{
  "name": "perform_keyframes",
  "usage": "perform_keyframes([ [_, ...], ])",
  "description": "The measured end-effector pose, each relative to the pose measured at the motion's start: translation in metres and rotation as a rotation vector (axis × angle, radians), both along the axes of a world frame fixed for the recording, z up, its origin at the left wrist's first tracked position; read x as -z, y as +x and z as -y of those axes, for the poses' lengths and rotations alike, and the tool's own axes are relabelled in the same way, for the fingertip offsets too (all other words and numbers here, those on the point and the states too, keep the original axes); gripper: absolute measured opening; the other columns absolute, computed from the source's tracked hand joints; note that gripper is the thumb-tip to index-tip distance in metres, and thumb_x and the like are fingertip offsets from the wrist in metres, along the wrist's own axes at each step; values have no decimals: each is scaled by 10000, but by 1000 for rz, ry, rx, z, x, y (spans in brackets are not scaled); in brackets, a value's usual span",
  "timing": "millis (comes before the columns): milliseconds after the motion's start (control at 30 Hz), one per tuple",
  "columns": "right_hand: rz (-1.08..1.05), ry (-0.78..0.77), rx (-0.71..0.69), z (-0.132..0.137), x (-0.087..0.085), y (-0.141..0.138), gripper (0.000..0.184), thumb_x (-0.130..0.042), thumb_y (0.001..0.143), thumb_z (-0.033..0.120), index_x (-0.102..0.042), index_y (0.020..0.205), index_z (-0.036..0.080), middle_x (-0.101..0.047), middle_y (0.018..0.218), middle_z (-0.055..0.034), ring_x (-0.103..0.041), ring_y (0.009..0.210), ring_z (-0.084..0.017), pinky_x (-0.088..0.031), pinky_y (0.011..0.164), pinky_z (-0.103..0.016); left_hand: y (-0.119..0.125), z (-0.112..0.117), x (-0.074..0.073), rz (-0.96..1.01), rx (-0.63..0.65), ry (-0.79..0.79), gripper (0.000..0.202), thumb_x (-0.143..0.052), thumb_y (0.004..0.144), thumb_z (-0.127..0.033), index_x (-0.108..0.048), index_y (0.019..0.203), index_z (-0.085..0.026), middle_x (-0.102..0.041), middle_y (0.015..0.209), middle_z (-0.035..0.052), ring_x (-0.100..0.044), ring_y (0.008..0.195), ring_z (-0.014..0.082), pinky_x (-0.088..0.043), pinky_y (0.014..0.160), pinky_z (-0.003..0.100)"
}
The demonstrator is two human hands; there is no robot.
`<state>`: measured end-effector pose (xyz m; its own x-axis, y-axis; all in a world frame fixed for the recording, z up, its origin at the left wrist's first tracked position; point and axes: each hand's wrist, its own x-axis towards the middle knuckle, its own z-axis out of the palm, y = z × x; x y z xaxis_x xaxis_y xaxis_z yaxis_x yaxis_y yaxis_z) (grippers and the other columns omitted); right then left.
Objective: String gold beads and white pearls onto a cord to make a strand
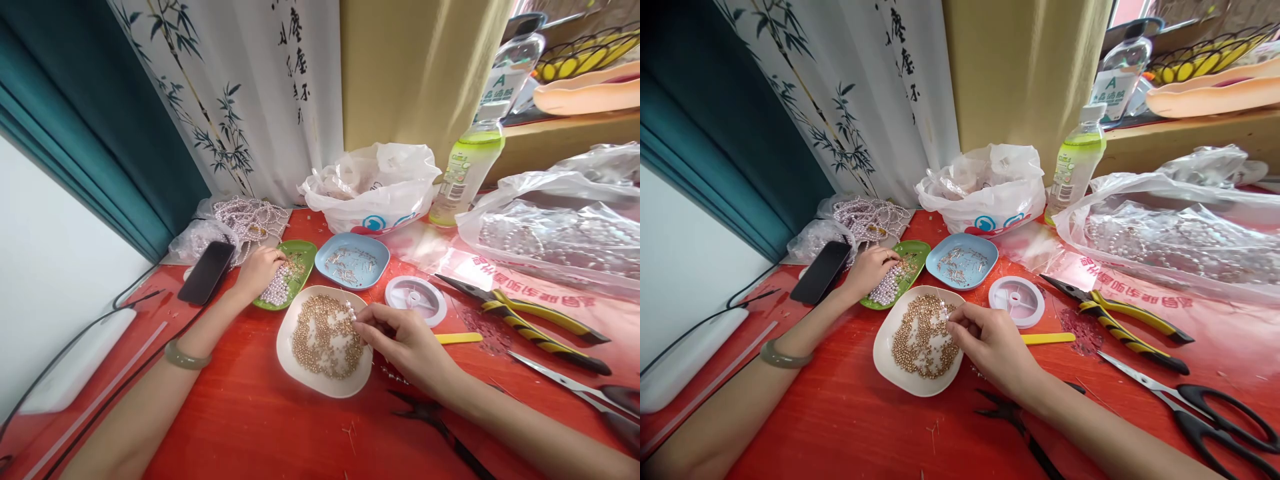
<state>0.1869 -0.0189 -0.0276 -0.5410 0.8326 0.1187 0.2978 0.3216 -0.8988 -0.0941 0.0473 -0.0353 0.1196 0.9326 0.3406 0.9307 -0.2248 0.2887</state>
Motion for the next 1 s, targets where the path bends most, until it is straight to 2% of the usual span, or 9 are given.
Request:
perform_keyframes([
  [133, -3, -10, 1, 0, -2, 0, 146, -446, 784, 208, -564, 715, 155, -587, 593, -9, -509, 534, -113, -384, 497, -228, 3, 1, -4, 66, -68, 48, 137, -511, 757, -210, -642, 777, -176, -633, 792, 78, -536, 839, 230, -381, 799, 370],
  [233, -13, 4, 5, 1, -3, 0, 149, -450, 783, 210, -562, 698, 160, -589, 594, -6, -511, 537, -114, -382, 502, -228, 23, 8, -12, 212, -50, 36, 146, -517, 766, -255, -615, 821, -161, -636, 810, 61, -565, 782, 181, -424, 740, 320],
  [333, -22, 22, 13, 1, -4, 0, 162, -453, 785, 222, -566, 688, 160, -594, 602, -10, -505, 535, -114, -379, 502, -230, 57, 23, -19, 857, 100, -268, 171, -625, 692, -264, -605, 808, -139, -647, 809, 53, -590, 736, 148, -455, 659, 266],
  [433, -40, 26, 17, 2, -5, 0, 180, -450, 788, 234, -567, 675, 156, -588, 601, -15, -498, 537, -114, -381, 499, -231, 87, 41, -23, 1189, 175, -558, 174, -675, 655, -233, -621, 789, -136, -662, 755, 41, -603, 688, 121, -461, 642, 239],
  [500, -42, 26, 16, 3, -5, 0, 184, -452, 785, 238, -566, 668, 151, -578, 588, -16, -495, 535, -115, -380, 493, -230, 96, 50, -23, 1279, 190, -639, 142, -685, 650, -211, -638, 763, -138, -669, 727, 32, -604, 682, 102, -458, 640, 208],
  [600, -29, 23, 11, 3, -6, 0, 183, -450, 778, 231, -560, 657, 148, -567, 573, -15, -492, 531, -116, -377, 491, -232, 99, 54, -23, 1363, 179, -681, 127, -696, 640, -191, -654, 749, -142, -675, 717, 26, -607, 681, 93, -464, 645, 194],
  [1000, -24, 17, 2, 4, -4, 2, 167, -443, 753, 202, -535, 621, 155, -516, 548, 6, -436, 506, -101, -337, 469, -222, 98, 52, -21, 1437, 150, -678, 129, -724, 605, -160, -656, 713, -137, -662, 697, 9, -590, 625, 69, -468, 575, 157],
])
